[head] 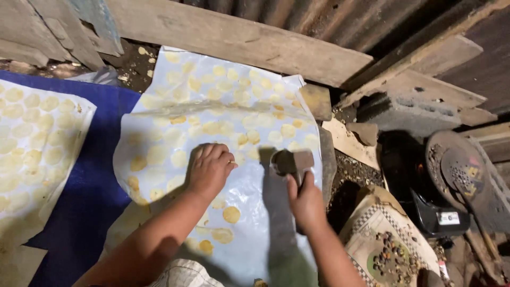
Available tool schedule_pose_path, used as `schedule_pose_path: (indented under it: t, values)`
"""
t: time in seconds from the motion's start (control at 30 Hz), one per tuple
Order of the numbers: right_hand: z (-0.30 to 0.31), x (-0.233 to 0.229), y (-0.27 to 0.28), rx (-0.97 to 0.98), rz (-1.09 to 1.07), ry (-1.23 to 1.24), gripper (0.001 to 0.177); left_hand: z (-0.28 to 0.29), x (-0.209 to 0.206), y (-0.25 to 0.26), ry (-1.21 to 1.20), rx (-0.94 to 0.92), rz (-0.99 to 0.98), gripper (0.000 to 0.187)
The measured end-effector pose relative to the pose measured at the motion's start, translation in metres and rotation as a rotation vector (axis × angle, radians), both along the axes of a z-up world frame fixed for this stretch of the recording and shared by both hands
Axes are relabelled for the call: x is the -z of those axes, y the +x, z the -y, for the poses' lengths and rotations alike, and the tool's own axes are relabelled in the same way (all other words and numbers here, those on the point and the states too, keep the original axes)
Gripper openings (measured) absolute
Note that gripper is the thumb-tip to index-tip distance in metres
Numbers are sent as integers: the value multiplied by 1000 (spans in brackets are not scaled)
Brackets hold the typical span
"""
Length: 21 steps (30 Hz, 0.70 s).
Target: Manually cracking, pounding, and sorting nuts using stones and a mallet on the floor.
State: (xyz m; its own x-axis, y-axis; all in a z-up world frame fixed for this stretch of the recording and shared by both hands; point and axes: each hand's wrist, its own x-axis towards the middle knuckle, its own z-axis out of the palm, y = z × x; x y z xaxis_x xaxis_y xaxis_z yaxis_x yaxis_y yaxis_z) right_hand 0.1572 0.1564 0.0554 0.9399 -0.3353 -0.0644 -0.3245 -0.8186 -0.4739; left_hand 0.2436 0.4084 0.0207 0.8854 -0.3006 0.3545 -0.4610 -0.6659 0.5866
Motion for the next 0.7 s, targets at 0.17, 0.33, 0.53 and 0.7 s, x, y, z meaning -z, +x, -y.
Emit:
schedule_pose_path:
  t: [0.17,0.33,0.53,0.7]
  values:
    - [-9,-24,-7,94,-34,113,43,35,24,-2,0,93,149,10]
    - [-10,-79,-16,240,-66,328,35,87,37,-3,-140,146,113,15]
    - [-11,31,-23,24,364,79,39,49,25,4,109,60,158,27]
    - [-9,-13,27,24,-74,28,48,-17,27,0,-28,137,268,23]
